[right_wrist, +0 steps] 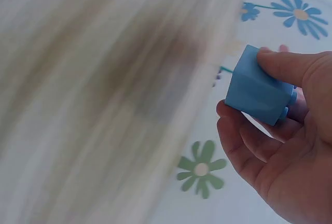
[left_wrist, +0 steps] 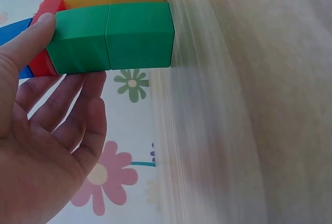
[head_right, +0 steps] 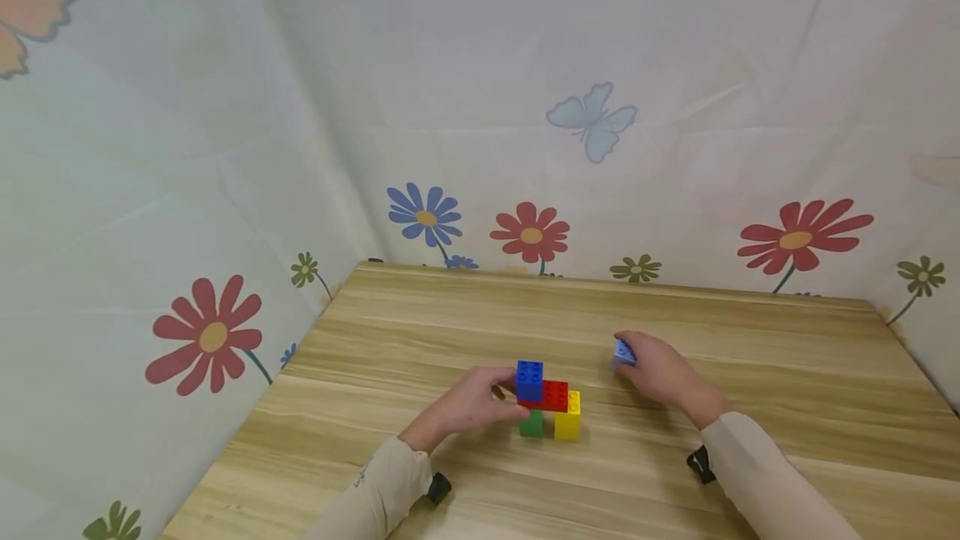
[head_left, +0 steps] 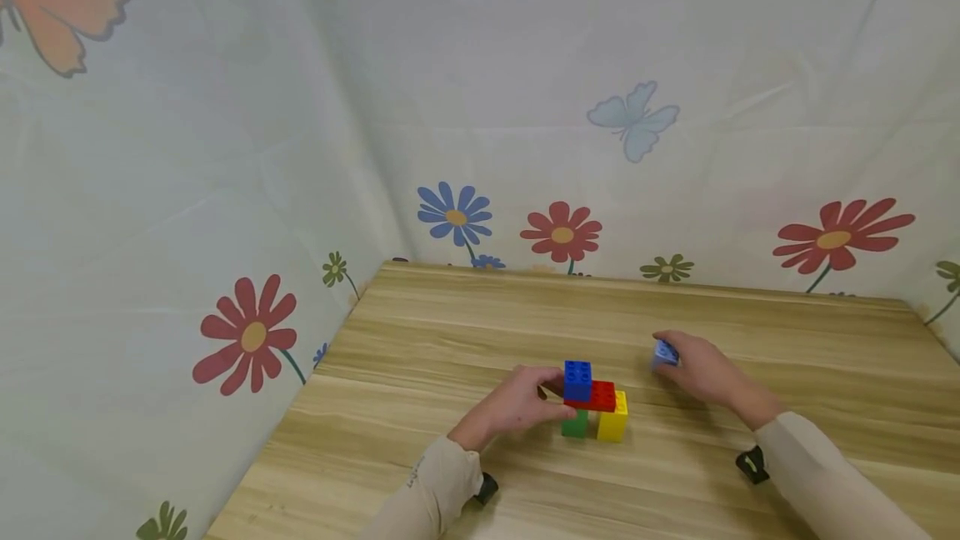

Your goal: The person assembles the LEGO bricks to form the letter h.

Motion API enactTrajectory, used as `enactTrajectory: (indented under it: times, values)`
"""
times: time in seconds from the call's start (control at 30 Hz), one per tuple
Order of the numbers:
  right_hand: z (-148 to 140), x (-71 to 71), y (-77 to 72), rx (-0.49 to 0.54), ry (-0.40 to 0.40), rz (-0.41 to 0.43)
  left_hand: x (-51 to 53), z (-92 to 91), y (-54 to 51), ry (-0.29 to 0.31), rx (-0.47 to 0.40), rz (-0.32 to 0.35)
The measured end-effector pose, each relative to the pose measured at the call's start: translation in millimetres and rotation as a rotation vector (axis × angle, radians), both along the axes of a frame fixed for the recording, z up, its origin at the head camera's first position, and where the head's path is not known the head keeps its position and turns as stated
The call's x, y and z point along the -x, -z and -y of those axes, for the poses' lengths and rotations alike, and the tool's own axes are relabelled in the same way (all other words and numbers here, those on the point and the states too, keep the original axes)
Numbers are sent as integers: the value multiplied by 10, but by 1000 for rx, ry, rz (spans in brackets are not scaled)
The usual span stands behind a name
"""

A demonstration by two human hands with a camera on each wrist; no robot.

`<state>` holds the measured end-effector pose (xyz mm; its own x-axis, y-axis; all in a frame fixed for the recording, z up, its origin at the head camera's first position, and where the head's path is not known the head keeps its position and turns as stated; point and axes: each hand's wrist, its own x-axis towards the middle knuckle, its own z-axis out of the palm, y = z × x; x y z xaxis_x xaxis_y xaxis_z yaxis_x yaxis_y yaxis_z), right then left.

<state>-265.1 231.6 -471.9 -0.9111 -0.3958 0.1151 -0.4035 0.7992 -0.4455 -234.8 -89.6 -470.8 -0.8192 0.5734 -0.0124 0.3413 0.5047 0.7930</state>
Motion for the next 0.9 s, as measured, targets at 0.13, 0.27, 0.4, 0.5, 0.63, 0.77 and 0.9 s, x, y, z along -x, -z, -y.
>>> enactTrajectory:
  times: [0.13,0.27,0.4,0.5,0.63,0.77,0.9]
  values:
    - [54,-67,-91,14,-23,-23,-13,6,-3,1,-4,5]
    - [126,-130,-182,26,-29,-21,-17,11,0,3,-7,11]
    - [203,-177,-261,36,-28,-5,-12,11,3,-2,-9,9]
    - [235,-202,-301,34,-31,5,-8,9,7,-5,-12,5]
    - [257,-232,-338,23,-33,15,-12,5,12,-6,-13,2]
    - [272,-254,-346,28,-41,21,-17,1,17,-9,-10,3]
    - [279,-265,-328,43,-60,26,-24,1,20,-14,-11,9]
